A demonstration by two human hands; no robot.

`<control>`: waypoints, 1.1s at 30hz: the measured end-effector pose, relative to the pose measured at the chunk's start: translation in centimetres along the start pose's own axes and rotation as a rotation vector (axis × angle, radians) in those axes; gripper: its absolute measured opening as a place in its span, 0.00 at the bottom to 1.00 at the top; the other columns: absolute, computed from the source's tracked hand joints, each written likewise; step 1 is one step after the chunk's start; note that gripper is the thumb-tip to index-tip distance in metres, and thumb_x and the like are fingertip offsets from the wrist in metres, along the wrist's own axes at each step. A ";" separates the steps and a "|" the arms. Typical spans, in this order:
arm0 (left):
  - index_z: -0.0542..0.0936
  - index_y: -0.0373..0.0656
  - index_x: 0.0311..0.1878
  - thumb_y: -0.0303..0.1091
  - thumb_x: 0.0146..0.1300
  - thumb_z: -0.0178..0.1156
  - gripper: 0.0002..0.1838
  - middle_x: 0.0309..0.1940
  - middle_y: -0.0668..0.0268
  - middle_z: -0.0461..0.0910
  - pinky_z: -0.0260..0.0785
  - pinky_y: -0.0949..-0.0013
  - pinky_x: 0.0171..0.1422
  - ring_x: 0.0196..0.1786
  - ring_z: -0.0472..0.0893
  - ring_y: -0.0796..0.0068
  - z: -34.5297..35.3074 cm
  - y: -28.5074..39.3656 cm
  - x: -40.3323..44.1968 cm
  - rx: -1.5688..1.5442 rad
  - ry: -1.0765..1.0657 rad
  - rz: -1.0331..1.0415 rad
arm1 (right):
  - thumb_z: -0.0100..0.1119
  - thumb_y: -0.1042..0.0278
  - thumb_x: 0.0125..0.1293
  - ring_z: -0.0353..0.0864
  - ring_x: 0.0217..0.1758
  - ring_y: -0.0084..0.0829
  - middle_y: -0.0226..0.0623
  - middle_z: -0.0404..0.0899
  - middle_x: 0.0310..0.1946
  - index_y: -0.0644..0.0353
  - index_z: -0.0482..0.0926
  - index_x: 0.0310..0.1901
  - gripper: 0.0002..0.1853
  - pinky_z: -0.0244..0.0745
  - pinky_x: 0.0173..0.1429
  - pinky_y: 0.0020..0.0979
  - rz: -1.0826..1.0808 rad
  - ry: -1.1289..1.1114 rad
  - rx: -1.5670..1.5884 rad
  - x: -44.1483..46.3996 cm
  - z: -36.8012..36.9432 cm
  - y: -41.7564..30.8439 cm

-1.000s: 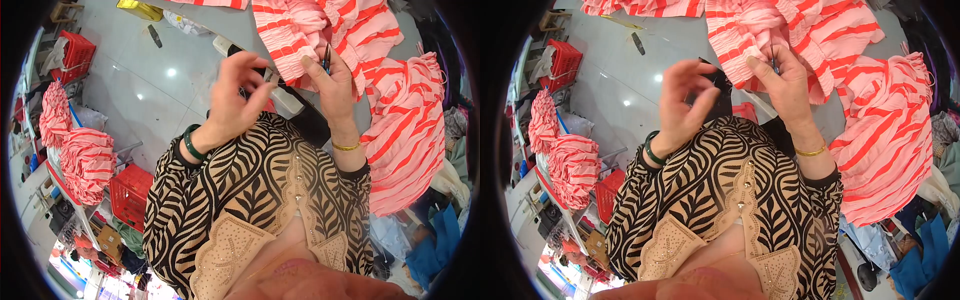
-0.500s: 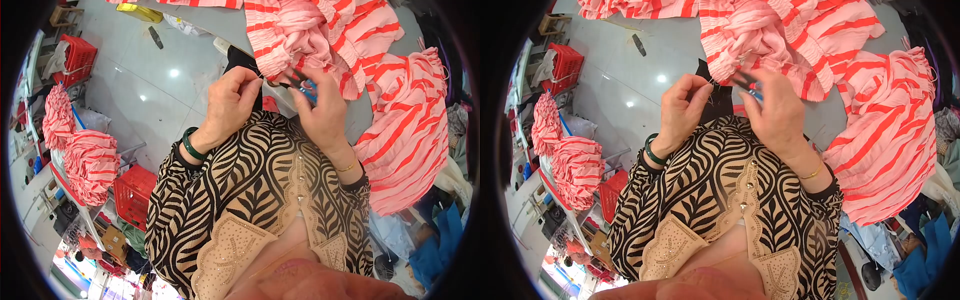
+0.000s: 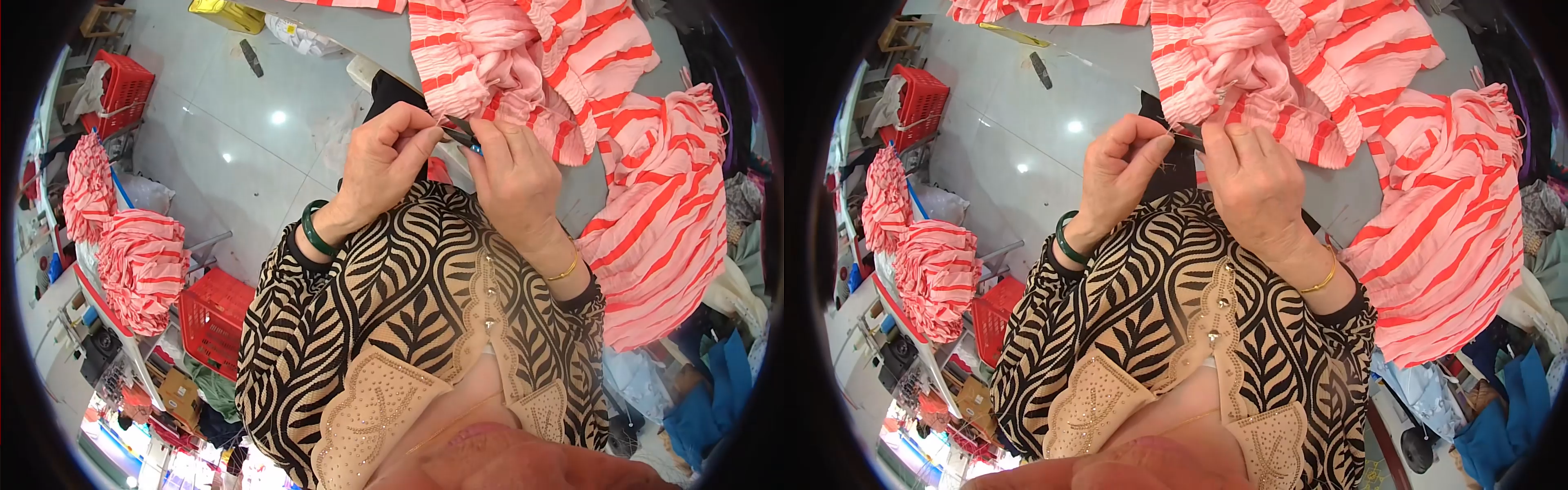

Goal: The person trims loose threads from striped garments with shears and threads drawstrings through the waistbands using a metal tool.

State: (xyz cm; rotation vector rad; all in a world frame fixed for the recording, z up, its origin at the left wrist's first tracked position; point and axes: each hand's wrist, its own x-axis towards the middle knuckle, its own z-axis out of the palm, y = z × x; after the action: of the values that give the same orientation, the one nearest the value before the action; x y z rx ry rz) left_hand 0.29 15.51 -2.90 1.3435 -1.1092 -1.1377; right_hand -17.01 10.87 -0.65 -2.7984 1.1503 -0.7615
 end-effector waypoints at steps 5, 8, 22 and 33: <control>0.79 0.36 0.39 0.26 0.66 0.61 0.03 0.26 0.76 0.77 0.64 0.82 0.34 0.30 0.71 0.90 -0.1 -0.3 -0.1 -0.003 -0.043 0.041 | 0.63 0.72 0.53 0.77 0.33 0.32 0.33 0.75 0.32 0.60 0.78 0.43 0.15 0.74 0.35 0.31 -0.021 0.069 0.002 0.5 0.6 -0.2; 0.79 0.37 0.39 0.26 0.66 0.61 0.03 0.26 0.76 0.76 0.63 0.83 0.35 0.30 0.70 0.90 -0.2 -0.5 0.1 -0.108 -0.037 0.020 | 0.64 0.72 0.53 0.77 0.34 0.32 0.33 0.76 0.33 0.60 0.78 0.44 0.15 0.74 0.35 0.30 -0.020 0.031 -0.028 0.6 0.4 -0.2; 0.79 0.37 0.40 0.27 0.66 0.61 0.04 0.28 0.77 0.76 0.62 0.83 0.35 0.30 0.69 0.91 -0.7 -0.8 0.3 -0.281 -0.008 -0.004 | 0.63 0.72 0.54 0.76 0.34 0.32 0.33 0.75 0.32 0.61 0.79 0.44 0.15 0.74 0.35 0.30 -0.004 -0.074 -0.040 0.6 -0.9 -0.6; 0.79 0.38 0.39 0.27 0.66 0.62 0.03 0.30 0.77 0.76 0.64 0.82 0.38 0.33 0.69 0.90 -0.7 -1.3 -0.2 -0.206 -0.103 -0.003 | 0.62 0.74 0.51 0.76 0.34 0.32 0.31 0.76 0.33 0.59 0.80 0.42 0.14 0.73 0.34 0.30 -0.134 0.099 -0.174 1.3 0.4 0.2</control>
State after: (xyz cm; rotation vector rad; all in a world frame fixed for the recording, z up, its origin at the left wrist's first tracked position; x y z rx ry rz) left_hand 0.96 15.85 -4.12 1.1375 -1.0325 -1.2983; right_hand -16.12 9.78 -0.48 -3.0395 1.1018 -0.8586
